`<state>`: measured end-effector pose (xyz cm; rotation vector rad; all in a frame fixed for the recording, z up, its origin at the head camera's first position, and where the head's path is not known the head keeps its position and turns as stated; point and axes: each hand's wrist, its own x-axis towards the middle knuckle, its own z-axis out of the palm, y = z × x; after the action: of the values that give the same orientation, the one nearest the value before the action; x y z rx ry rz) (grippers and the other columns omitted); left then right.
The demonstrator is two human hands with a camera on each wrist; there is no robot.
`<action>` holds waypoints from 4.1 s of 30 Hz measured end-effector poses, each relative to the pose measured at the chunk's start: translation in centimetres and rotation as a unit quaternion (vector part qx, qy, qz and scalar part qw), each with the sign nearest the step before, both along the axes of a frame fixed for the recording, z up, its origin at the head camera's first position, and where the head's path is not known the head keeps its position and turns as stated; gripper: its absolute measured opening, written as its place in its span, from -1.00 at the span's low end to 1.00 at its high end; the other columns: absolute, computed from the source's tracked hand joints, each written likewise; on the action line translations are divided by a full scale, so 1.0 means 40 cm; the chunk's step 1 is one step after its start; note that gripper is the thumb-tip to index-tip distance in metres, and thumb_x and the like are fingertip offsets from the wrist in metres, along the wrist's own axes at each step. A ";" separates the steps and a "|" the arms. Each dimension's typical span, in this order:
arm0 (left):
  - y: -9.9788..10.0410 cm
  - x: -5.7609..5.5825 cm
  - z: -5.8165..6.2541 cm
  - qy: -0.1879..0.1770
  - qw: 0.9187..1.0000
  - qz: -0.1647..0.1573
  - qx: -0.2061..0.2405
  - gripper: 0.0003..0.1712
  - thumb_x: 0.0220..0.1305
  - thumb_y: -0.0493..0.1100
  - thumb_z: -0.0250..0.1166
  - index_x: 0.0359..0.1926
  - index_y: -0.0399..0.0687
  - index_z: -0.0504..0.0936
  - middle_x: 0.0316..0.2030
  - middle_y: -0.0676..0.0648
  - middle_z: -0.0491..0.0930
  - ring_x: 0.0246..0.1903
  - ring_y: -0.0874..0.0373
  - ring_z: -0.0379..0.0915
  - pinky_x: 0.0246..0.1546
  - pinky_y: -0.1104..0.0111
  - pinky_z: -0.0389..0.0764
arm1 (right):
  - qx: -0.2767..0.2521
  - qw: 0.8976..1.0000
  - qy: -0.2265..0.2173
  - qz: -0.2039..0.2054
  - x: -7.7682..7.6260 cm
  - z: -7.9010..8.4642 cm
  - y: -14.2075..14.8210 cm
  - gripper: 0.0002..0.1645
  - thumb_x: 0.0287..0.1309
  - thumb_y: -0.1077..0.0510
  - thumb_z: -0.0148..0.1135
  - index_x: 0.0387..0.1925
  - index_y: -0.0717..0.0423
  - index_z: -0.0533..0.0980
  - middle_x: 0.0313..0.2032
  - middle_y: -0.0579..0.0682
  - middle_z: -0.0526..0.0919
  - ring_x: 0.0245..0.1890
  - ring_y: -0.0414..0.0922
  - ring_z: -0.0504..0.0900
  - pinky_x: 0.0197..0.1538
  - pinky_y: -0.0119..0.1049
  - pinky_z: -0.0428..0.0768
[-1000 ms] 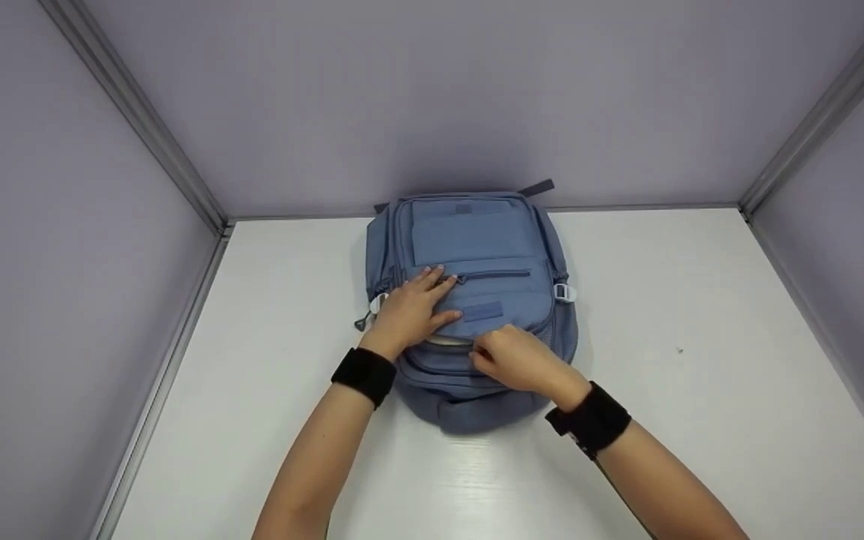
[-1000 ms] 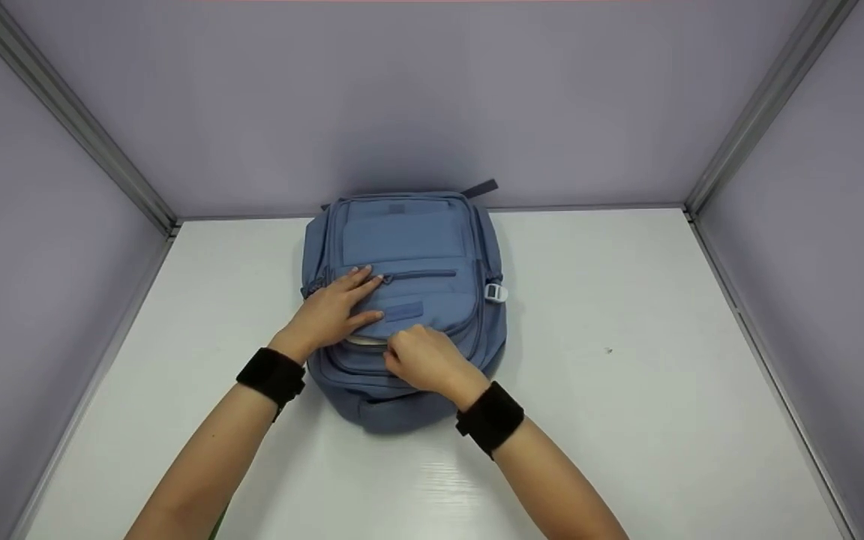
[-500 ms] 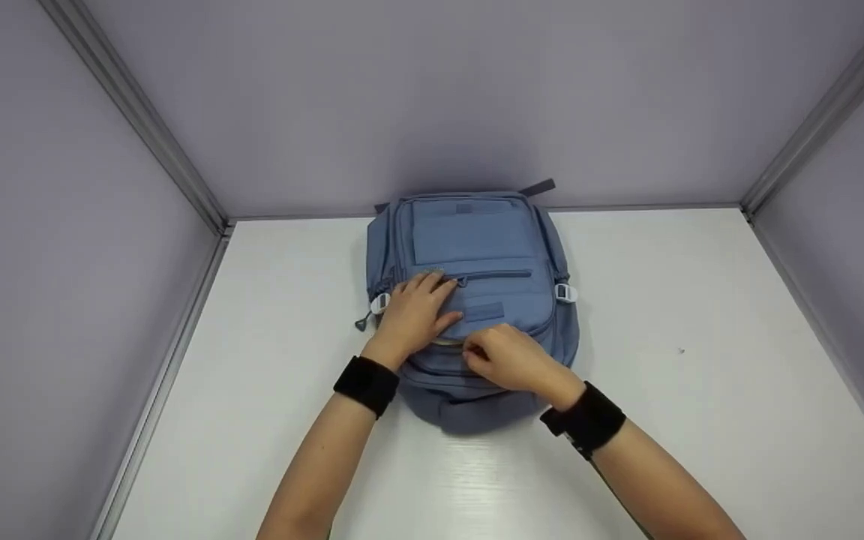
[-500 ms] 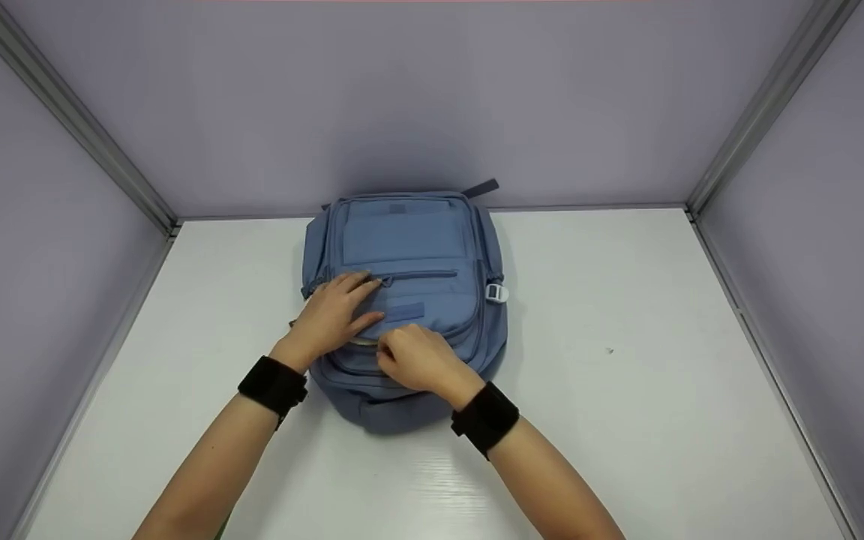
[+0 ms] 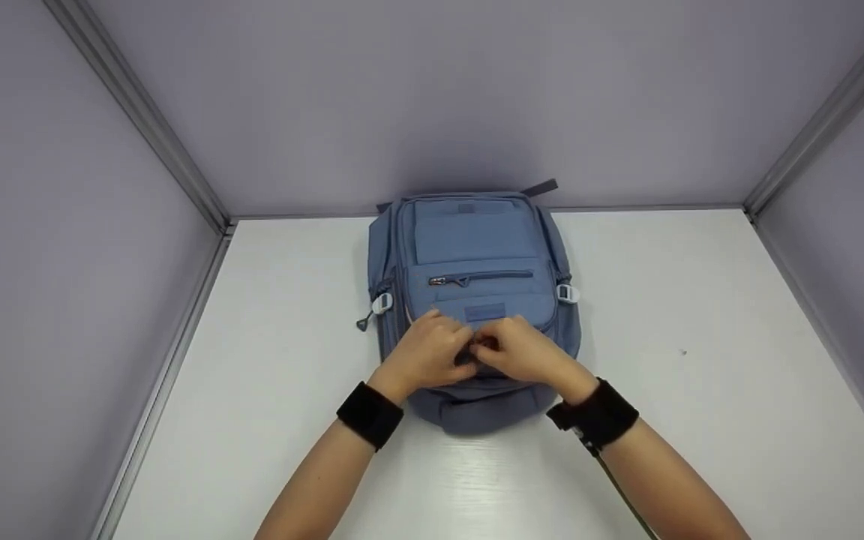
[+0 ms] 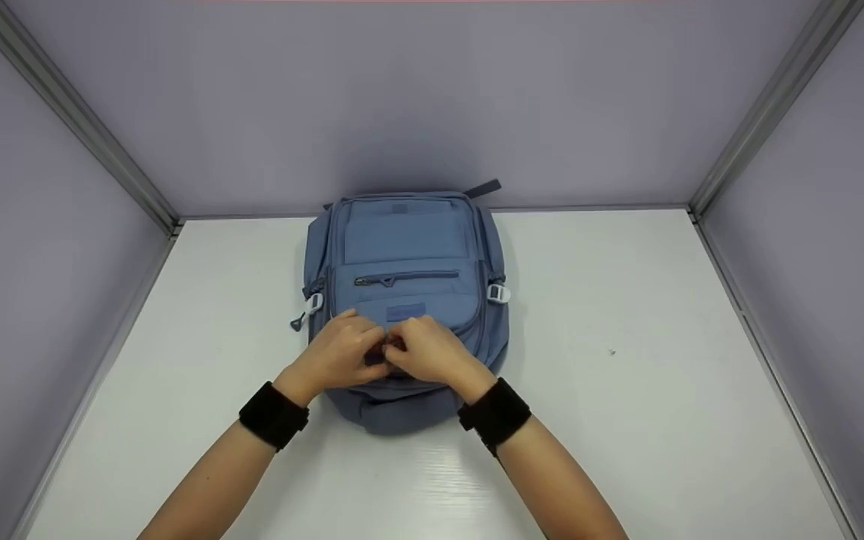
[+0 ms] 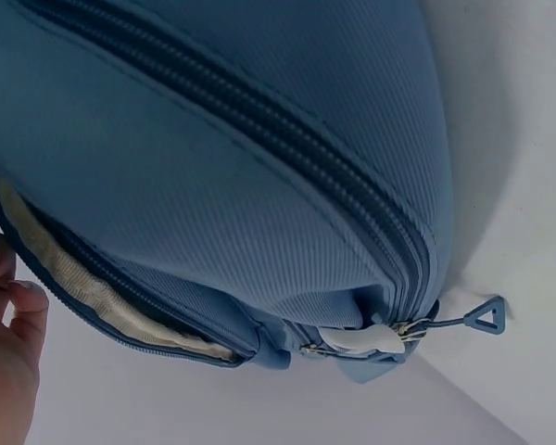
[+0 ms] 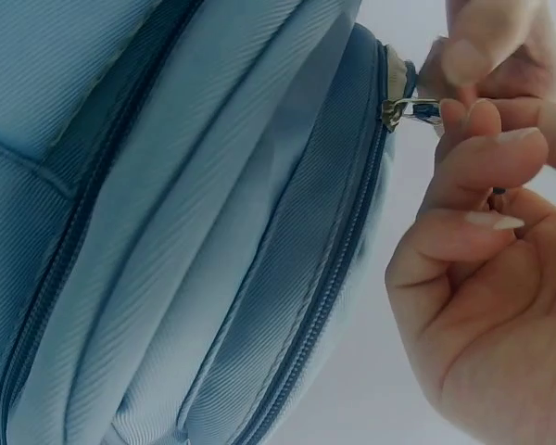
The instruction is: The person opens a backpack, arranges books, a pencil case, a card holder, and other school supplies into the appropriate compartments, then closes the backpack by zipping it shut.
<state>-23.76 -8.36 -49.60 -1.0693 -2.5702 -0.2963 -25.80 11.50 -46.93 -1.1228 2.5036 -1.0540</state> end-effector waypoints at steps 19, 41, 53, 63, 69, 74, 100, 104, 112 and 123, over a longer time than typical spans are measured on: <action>-0.009 0.009 0.008 -0.033 0.999 0.019 0.010 -0.77 0.40 -0.13 0.21 -0.40 -0.08 0.64 -0.49 0.00 0.62 -0.45 0.08 0.58 -0.30 0.19 0.57 | 0.109 0.970 0.218 0.008 -0.050 -0.054 0.076 -0.30 0.18 -0.06 0.39 0.32 0.00 0.44 0.34 0.12 0.36 0.36 0.13 0.26 0.33 0.07 0.24; -0.130 0.027 0.021 -0.097 0.989 0.054 0.101 -0.78 0.32 -0.22 0.30 -0.51 -0.08 0.62 -0.61 0.07 0.53 -0.61 0.25 0.41 -0.54 0.33 0.47 | 0.049 0.954 0.296 0.015 -0.066 -0.081 0.083 -0.69 0.26 0.03 0.32 -0.01 0.01 0.69 0.14 0.14 0.58 0.23 0.14 0.47 0.21 0.03 0.43; -0.221 0.012 -0.010 -0.060 0.986 0.125 0.097 -0.83 0.29 -0.24 0.33 -0.46 -0.12 0.67 -0.53 0.00 0.62 -0.52 0.13 0.56 -0.44 0.25 0.57 | 0.043 0.954 0.295 0.018 -0.060 -0.082 0.088 -0.70 0.25 0.04 0.33 -0.03 0.03 0.70 0.14 0.15 0.58 0.23 0.15 0.47 0.21 0.05 0.42; -0.240 -0.032 -0.038 0.056 0.983 0.166 0.049 -0.80 0.23 -0.31 0.34 -0.54 -0.19 0.60 -0.61 -0.09 0.57 -0.59 -0.01 0.51 -0.54 0.18 0.51 | 0.050 0.955 0.292 0.024 -0.052 -0.083 0.082 -0.70 0.28 0.03 0.30 -0.02 0.03 0.70 0.16 0.16 0.57 0.25 0.15 0.44 0.22 0.05 0.41; -0.243 -0.066 -0.039 0.084 0.977 0.195 0.019 -0.88 0.15 -0.38 0.37 -0.51 -0.22 0.66 -0.62 -0.09 0.58 -0.62 -0.01 0.48 -0.54 0.20 0.48 | 0.057 0.957 0.283 0.024 -0.047 -0.081 0.079 -0.69 0.30 0.03 0.27 0.00 0.04 0.69 0.18 0.16 0.55 0.27 0.15 0.42 0.21 0.06 0.41; -0.243 -0.101 -0.039 0.094 0.970 0.221 0.021 -0.84 0.15 -0.37 0.37 -0.55 -0.24 0.63 -0.64 -0.12 0.58 -0.64 -0.02 0.49 -0.55 0.18 0.49 | 0.056 0.956 0.285 0.023 -0.045 -0.081 0.078 -0.70 0.29 0.03 0.29 -0.01 0.03 0.69 0.18 0.15 0.55 0.27 0.15 0.42 0.21 0.06 0.41; -0.188 -0.144 -0.022 -0.031 0.928 0.367 0.059 -0.77 0.35 -0.26 0.23 -0.21 -0.44 0.57 -0.38 -0.32 0.61 -0.40 -0.18 0.60 -0.45 0.07 0.60 | 0.040 0.967 0.250 0.018 -0.047 -0.092 0.077 -0.62 0.30 -0.02 0.28 0.04 0.07 0.66 0.21 0.14 0.51 0.31 0.12 0.37 0.31 0.01 0.31; -0.149 -0.105 -0.005 -0.068 0.921 0.374 0.089 -0.48 0.37 -0.17 0.23 0.21 -0.42 0.37 -0.06 -0.37 0.48 -0.19 -0.20 0.55 -0.34 0.06 0.60 | 0.045 0.973 0.227 0.003 -0.055 -0.099 0.099 -0.46 0.30 -0.16 0.23 0.18 0.03 0.57 0.28 0.15 0.44 0.36 0.13 0.30 0.32 0.05 0.26; -0.073 -0.016 0.006 -0.233 0.914 0.328 0.055 -0.27 0.46 0.27 -0.01 0.47 0.00 0.25 0.33 -0.43 0.15 0.12 -0.37 0.38 -0.13 -0.09 0.57 | 0.102 0.975 0.180 -0.082 -0.076 -0.112 0.168 -0.16 0.18 -0.43 0.16 0.39 -0.17 0.36 0.43 0.14 0.19 0.43 0.29 0.03 0.33 0.26 0.09; -0.114 -0.026 -0.022 -0.408 0.868 0.271 0.081 -0.10 0.34 0.50 -0.14 0.54 0.40 -0.23 0.48 -0.37 -0.14 0.38 -0.33 0.02 0.27 -0.13 0.20 | 0.119 0.981 0.088 -0.125 -0.075 -0.130 0.194 -0.04 0.11 -0.54 0.11 0.47 -0.32 0.19 0.51 0.00 0.01 0.25 0.32 0.36 0.04 0.22 0.47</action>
<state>-24.81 -12.90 -50.48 -0.0880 -3.3335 -0.9508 -28.79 19.27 -52.14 -0.8858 2.8775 -0.7068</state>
